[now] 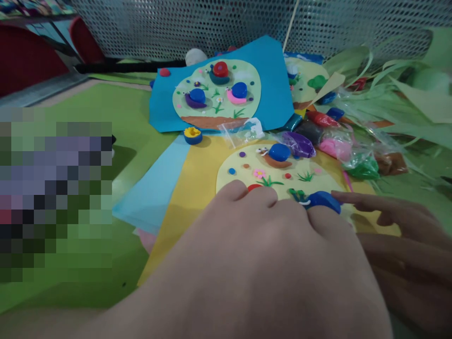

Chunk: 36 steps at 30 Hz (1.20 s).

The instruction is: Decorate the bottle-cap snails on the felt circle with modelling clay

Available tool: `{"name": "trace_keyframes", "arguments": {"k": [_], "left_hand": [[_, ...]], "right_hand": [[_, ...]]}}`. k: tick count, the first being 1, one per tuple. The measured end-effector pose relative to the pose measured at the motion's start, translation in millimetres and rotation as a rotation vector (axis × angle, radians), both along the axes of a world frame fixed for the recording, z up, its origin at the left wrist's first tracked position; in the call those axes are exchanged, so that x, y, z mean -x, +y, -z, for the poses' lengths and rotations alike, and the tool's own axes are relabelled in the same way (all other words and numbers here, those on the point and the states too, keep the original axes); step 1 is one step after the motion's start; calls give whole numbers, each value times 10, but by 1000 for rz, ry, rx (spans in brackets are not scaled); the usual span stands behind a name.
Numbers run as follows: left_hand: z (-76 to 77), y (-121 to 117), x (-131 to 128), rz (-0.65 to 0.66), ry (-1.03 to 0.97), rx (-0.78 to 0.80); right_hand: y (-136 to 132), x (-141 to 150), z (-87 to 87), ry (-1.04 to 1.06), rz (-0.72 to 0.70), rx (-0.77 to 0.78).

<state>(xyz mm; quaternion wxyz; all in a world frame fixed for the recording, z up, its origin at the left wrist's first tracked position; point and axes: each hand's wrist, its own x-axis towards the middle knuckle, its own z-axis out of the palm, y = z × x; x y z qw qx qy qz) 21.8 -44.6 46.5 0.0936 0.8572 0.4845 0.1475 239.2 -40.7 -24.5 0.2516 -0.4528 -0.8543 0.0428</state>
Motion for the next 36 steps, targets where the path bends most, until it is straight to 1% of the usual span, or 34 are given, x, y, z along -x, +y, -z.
{"name": "trace_keyframes", "arguments": {"k": [4, 9, 13, 18, 22, 29, 36], "left_hand": [[-2, -10, -19, 15, 44, -46], [-21, -19, -9, 42, 87, -87], [-34, -19, 6, 72, 91, -101], [-16, -26, 6, 59, 95, -88], [-9, -25, 5, 36, 102, -59], [-10, -15, 25, 83, 109, -53], [-47, -20, 29, 79, 136, -21]], "right_hand": [[38, 24, -24, 39, -28, -5], [50, 81, -26, 41, 49, -32], [53, 110, -3, 47, 70, -30], [49, 110, 21, 74, 151, 10], [65, 115, 18, 67, 159, 15], [70, 109, 7, 52, 160, 30], [87, 127, 9, 91, 216, 102]]}}
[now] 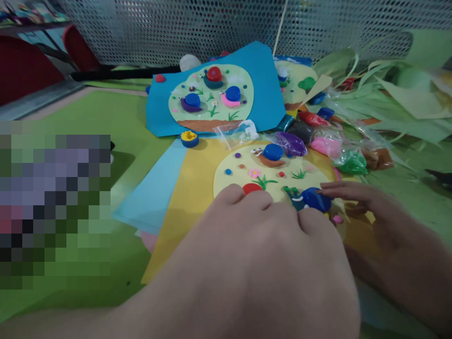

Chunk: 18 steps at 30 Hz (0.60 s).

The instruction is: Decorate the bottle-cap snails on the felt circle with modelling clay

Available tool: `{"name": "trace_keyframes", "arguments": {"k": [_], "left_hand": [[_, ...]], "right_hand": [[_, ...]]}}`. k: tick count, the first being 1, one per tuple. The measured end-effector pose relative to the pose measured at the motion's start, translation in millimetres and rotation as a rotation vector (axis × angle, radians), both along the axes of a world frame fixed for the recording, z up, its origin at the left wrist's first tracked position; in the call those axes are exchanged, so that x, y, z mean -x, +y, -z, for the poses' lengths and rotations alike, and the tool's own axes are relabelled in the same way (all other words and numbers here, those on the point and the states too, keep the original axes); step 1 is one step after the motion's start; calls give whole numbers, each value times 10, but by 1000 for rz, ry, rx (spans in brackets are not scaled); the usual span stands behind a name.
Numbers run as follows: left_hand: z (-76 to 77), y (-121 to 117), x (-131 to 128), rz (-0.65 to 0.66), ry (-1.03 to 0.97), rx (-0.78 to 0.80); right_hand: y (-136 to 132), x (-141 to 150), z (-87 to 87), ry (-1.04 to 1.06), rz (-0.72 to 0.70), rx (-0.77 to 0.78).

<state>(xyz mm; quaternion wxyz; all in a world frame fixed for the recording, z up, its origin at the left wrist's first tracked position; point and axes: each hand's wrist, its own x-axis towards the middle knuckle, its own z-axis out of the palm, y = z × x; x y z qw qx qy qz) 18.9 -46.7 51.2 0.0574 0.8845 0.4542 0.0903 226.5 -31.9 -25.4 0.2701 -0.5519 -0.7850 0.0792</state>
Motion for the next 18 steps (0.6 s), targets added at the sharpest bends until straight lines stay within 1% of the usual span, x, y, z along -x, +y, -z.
{"name": "trace_keyframes", "arguments": {"k": [6, 12, 18], "left_hand": [[24, -9, -7, -10, -27, 22], [36, -22, -10, 4, -37, -17], [26, -21, -15, 6, -29, -14]], "right_hand": [[-23, -7, -16, 33, 19, 63], [-68, -24, -57, 33, 1, 156], [-30, -26, -50, 47, -4, 215]]}}
